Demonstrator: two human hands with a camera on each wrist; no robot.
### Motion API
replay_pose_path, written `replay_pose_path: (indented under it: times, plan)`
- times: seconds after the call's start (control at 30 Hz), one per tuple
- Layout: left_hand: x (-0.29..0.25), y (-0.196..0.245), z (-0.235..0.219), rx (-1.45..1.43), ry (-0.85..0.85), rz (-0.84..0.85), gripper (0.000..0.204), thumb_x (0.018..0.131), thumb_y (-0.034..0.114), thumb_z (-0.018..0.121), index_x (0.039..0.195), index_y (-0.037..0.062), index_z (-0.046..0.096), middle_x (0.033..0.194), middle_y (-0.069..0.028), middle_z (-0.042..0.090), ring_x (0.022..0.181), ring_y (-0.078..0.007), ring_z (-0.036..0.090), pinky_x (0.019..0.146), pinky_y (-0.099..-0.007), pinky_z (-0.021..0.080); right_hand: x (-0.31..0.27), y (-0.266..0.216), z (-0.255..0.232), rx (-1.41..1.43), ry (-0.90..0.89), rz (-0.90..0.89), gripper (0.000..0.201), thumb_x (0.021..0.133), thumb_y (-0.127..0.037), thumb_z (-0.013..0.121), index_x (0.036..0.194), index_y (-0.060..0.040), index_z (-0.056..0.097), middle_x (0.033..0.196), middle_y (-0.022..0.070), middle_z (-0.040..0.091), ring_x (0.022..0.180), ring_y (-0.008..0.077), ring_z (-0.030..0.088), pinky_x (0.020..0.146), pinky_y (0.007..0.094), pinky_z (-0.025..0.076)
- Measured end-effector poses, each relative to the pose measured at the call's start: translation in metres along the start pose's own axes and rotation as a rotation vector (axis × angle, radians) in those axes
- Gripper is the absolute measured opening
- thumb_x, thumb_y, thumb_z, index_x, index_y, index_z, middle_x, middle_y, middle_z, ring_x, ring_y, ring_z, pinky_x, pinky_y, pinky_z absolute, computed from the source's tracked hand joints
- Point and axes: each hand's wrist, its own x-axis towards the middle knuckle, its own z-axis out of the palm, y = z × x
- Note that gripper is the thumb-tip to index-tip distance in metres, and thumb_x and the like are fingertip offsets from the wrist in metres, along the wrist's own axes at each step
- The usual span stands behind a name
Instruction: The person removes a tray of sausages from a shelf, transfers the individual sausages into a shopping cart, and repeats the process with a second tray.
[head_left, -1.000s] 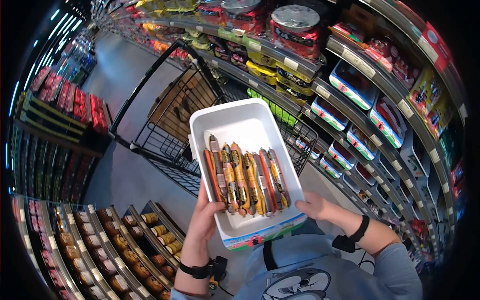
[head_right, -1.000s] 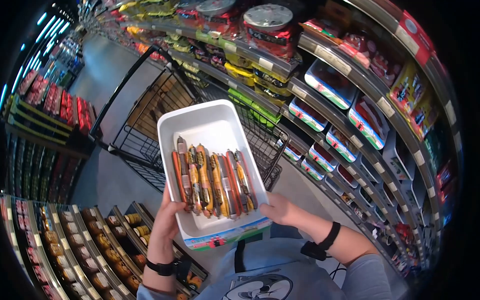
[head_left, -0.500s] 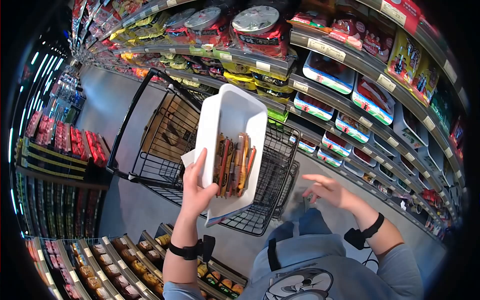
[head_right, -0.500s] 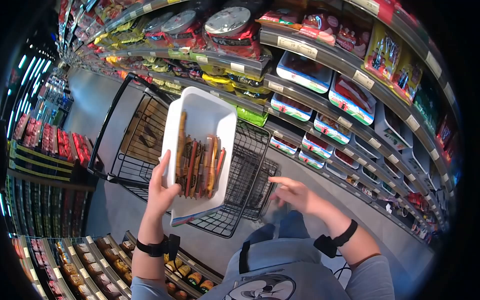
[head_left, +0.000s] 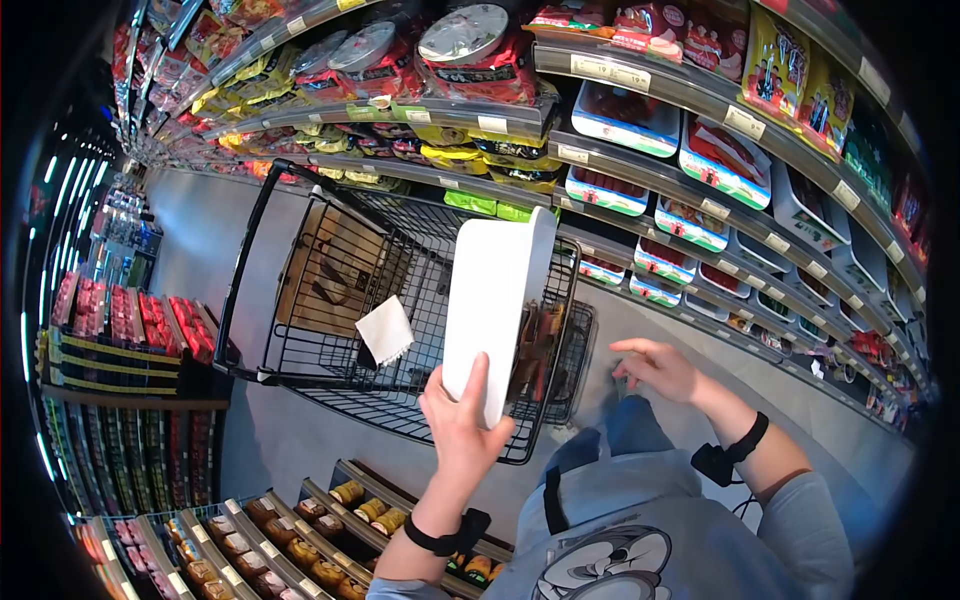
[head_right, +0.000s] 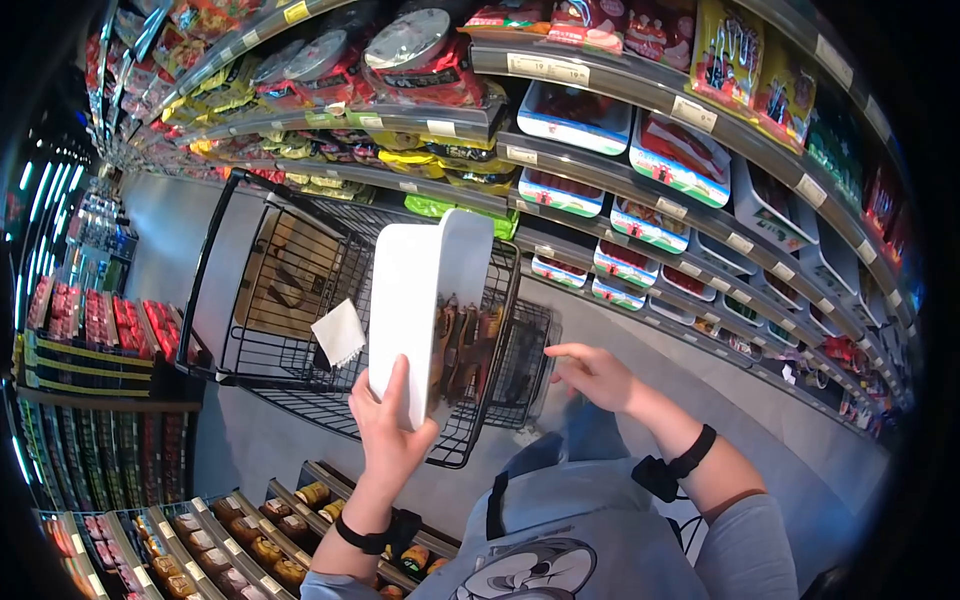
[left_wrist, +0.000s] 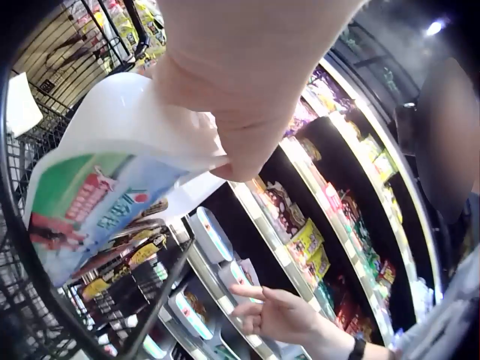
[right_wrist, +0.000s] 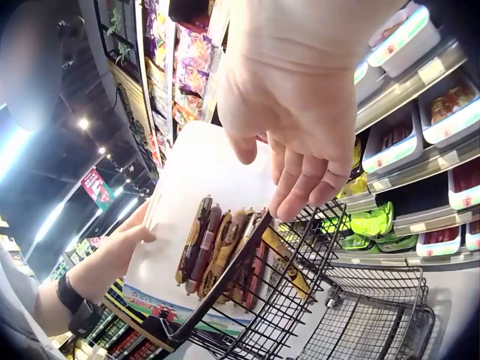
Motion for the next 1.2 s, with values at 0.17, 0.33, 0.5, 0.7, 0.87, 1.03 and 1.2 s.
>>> replay_pose_path:
  times: [0.17,0.33,0.5,0.7,0.87,1.03,1.2]
  plan:
    - [-0.002,0.003,0.012,0.020,0.005,0.017,0.078,0.054,0.011,0.063,0.130,0.0111,0.045,0.119,-0.0257,0.038,0.106,-0.0385,0.039,0.093,-0.0456,0.030,0.008,-0.005,0.009,0.021,0.021,0.019,0.033,0.092,-0.017,0.047,0.121,-0.0039,0.049,0.083,0.0070,0.064,0.070,0.0110,0.059,0.065,0.0248,0.048]
    - [-0.004,0.009,0.014,0.054,0.009,0.003,0.077,0.054,0.011,0.064,0.129,0.0099,0.046,0.120,-0.0262,0.037,0.105,-0.0396,0.040,0.091,-0.0457,0.032,0.015,0.001,0.000,-0.048,0.023,-0.030,0.031,0.091,-0.016,0.046,0.120,-0.0033,0.050,0.085,0.0072,0.064,0.068,0.0100,0.058,0.061,0.0249,0.047]
    - [-0.006,0.024,0.011,0.119,-0.041,0.036,0.076,0.053,0.010,0.065,0.126,0.0087,0.047,0.122,-0.0256,0.038,0.106,-0.0404,0.040,0.090,-0.0464,0.033,0.032,-0.025,-0.010,-0.166,0.087,-0.130,0.026,0.089,-0.011,0.046,0.111,-0.0027,0.057,0.073,0.0091,0.063,0.062,0.0127,0.059,0.056,0.0284,0.045]
    - [-0.004,0.024,0.017,0.151,0.033,-0.045,0.077,0.051,0.011,0.068,0.126,0.0147,0.049,0.121,-0.0255,0.039,0.105,-0.0377,0.041,0.087,-0.0442,0.032,0.060,-0.054,-0.010,-0.336,0.151,-0.430,0.021,0.084,-0.007,0.049,0.101,-0.0023,0.060,0.077,0.0126,0.062,0.072,0.0250,0.061,0.067,0.0346,0.047]
    - [0.001,0.019,0.015,0.168,0.026,-0.057,0.079,0.052,0.011,0.068,0.128,0.0117,0.046,0.121,-0.0258,0.039,0.106,-0.0385,0.040,0.089,-0.0456,0.032,0.084,-0.057,0.005,-0.606,0.115,-0.683,0.020,0.079,-0.008,0.052,0.097,-0.0043,0.061,0.089,0.0099,0.060,0.089,0.0266,0.055,0.080,0.0385,0.044]
    - [0.003,-0.004,0.007,0.131,-0.016,-0.073,0.081,0.056,0.010,0.066,0.132,0.0047,0.039,0.123,-0.0274,0.036,0.110,-0.0402,0.039,0.094,-0.0468,0.032,0.103,-0.053,0.037,-0.966,-0.159,-0.482,0.029,0.074,-0.009,0.055,0.103,-0.0052,0.058,0.102,0.0099,0.056,0.101,0.0261,0.051,0.086,0.0390,0.039]
    - [0.011,-0.069,-0.016,-0.108,-0.018,-0.128,0.084,0.057,0.008,0.062,0.136,0.0056,0.034,0.120,-0.0204,0.038,0.111,-0.0323,0.041,0.094,-0.0434,0.034,0.119,-0.036,0.084,-1.346,-0.434,-0.172,0.044,0.074,-0.014,0.054,0.118,-0.0075,0.052,0.118,0.0113,0.052,0.113,0.0254,0.046,0.093,0.0457,0.030]
